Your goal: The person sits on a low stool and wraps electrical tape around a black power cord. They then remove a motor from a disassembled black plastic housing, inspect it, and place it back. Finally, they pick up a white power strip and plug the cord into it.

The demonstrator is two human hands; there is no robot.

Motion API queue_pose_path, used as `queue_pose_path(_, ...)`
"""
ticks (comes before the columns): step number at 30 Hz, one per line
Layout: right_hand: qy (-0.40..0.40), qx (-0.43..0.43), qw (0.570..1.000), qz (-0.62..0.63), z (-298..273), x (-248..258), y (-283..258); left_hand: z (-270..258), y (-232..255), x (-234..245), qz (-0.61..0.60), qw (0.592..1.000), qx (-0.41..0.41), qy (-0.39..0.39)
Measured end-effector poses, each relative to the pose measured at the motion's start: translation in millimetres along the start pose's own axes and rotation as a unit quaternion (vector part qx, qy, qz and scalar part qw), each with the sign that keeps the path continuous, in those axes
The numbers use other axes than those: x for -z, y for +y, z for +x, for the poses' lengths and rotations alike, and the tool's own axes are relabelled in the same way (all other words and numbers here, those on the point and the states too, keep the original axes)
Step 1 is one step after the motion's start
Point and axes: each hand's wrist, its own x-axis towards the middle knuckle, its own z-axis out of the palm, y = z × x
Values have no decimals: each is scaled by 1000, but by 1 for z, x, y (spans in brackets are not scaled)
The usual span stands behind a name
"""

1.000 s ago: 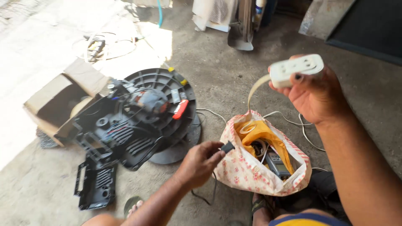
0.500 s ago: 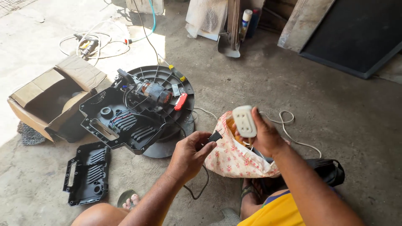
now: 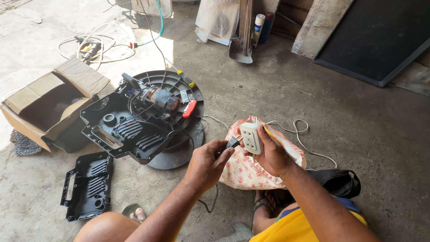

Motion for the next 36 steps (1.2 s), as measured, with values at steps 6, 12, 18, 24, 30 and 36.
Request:
queue_pose_path(6,25,-6,997,-76,4,4,5,5,0,-4,-16,1000,6,-7)
queue_pose_path(12,-2,15,991,-134,7,9,7,3,0,-1,-1,1000,6,-7)
queue_pose_path(18,-9,5,978,-206,3,4,4,-1,-6,-3,-22,999,-41,7)
queue_pose_path(24,-10,11,949,-315,-3,-5,-1,-3,-12,-6,-22,998,-51,7)
queue_pose_path(30,-8,10,920,-391,-6,-5,4,-5,-21,-15,-21,1000,-22,1)
queue_pose_path(36,-35,16,920,-389,-8,-12,7,-8,-26,-19,-36,999,-28,-1)
